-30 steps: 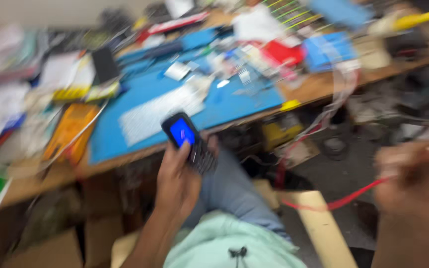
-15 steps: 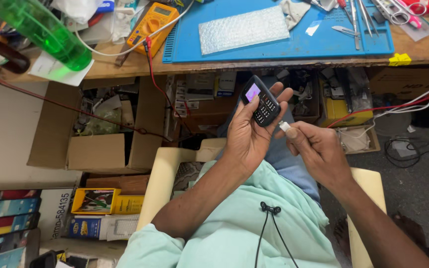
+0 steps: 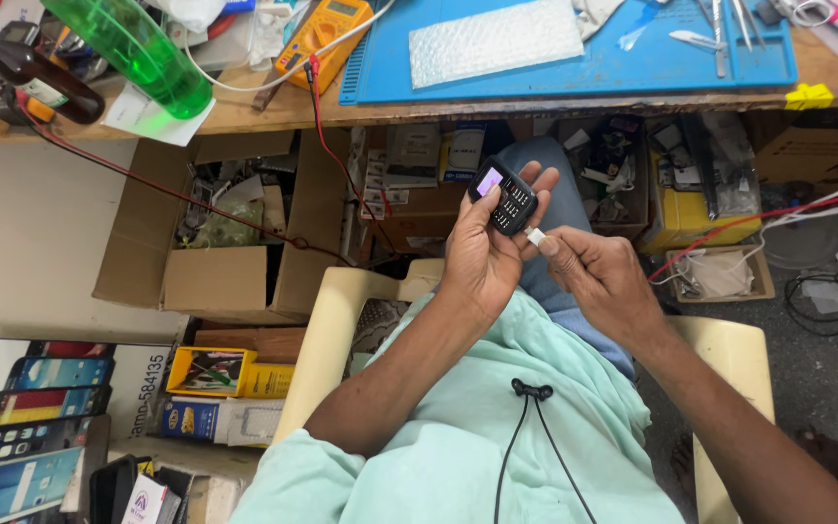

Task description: The person uses a screwdriver to remove the back cover of a black mobile phone. They then insert a battery and a SIM card into the device. After reassembling the phone, they connect a charging cable and navigate the phone's menu to verify functionality.

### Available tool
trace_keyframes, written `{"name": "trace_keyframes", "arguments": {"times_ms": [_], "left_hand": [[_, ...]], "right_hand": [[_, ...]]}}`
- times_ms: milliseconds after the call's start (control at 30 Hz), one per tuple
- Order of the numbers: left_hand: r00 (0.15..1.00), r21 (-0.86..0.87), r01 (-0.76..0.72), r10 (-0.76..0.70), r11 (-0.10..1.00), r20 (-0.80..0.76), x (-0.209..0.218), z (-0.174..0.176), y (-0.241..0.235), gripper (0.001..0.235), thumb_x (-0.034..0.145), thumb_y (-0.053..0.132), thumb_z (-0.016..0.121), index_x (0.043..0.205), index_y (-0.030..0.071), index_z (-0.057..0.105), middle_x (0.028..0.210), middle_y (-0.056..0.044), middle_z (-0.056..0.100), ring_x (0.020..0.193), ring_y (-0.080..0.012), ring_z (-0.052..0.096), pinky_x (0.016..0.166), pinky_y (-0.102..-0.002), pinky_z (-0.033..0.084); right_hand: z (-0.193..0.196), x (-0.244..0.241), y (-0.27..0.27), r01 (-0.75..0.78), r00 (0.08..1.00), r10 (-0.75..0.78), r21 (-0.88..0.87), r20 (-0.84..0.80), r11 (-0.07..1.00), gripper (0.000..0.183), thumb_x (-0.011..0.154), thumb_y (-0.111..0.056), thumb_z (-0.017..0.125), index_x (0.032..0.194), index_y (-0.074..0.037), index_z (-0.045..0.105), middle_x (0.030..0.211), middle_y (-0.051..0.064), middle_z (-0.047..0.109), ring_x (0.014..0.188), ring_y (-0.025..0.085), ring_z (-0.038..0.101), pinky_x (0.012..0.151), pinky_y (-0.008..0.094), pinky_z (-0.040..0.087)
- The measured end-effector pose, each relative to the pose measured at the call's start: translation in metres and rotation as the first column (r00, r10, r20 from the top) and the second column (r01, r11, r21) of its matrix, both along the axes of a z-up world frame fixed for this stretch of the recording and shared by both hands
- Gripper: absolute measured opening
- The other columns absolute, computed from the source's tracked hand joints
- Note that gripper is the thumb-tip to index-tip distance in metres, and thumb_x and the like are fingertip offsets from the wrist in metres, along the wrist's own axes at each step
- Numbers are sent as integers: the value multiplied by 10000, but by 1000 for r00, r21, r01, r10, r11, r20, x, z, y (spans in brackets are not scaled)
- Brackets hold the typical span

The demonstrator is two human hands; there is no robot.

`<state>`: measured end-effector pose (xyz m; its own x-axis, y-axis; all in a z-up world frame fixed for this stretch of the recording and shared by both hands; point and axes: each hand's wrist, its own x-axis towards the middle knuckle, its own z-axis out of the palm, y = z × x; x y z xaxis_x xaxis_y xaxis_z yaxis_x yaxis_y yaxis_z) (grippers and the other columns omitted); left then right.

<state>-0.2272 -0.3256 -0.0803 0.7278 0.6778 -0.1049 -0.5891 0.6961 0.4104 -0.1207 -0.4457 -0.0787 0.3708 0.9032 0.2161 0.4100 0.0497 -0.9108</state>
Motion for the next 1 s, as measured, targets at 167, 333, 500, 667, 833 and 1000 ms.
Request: {"name": "trace_keyframes", "arguments": {"times_ms": [167, 333, 500, 667, 833, 1000], "left_hand": [[1000, -20, 22, -21, 1000, 12, 2, -5, -1, 327, 1097, 109, 404, 1417, 56, 365, 1414, -213, 552, 1294, -367, 590, 1052, -385, 574], [1000, -27, 26, -26, 999, -4, 2, -7, -1, 319, 1098, 112, 393, 1411, 62, 355, 1413, -218, 555, 1290, -368, 592, 1043, -382, 583], [1000, 0, 14, -14, 1000, -18, 3, -5, -3, 334, 1097, 115, 392, 1427, 83, 346, 1410, -216, 553, 1275, -374, 602, 1017, -381, 577], [1000, 79, -1, 3, 997, -17, 3, -2, -7, 378, 1127, 166, 360, 1492, 185, 263, 1443, -187, 524, 1287, -363, 587, 1002, -425, 583], [988, 180, -102, 79, 978, 131, -1, 6, -8, 487, 1129, 309, 292, 1583, 319, 118, 1472, -245, 456, 1302, -428, 547, 1046, -507, 549], [981, 357, -173, 130, 918, 142, -5, 11, -11, 591, 1145, 258, 307, 1641, 400, 18, 1500, -254, 435, 1342, -418, 526, 1080, -527, 513]], "right_hand": [[-3, 2, -1, 12, 1000, -12, -23, 28, 1000, 401, 1068, -313, 529, 849, 1, 647, 553, -11, 485, 526, 64, 422, 471, 274, 361], [-2, 1, 0, 8, 999, -7, -15, 43, 1000, 402, 1073, -304, 534, 839, 6, 640, 556, -4, 480, 524, 70, 419, 468, 281, 359], [1, 0, -1, 15, 997, -13, -13, 78, 1000, 372, 1064, -294, 541, 864, -6, 664, 545, -7, 473, 508, 68, 417, 458, 282, 361], [4, 1, -2, 25, 998, -23, -45, 56, 999, 351, 1055, -297, 553, 908, -28, 725, 544, -3, 442, 510, 73, 391, 454, 288, 339], [6, 0, 0, 75, 997, -70, -133, 42, 988, 359, 1037, -305, 560, 904, -36, 758, 525, -3, 445, 497, 75, 394, 451, 289, 330], [1, -3, 2, 75, 997, -75, -113, 7, 991, 378, 1052, -303, 548, 876, -29, 741, 554, -12, 486, 525, 64, 428, 473, 272, 361]]}}
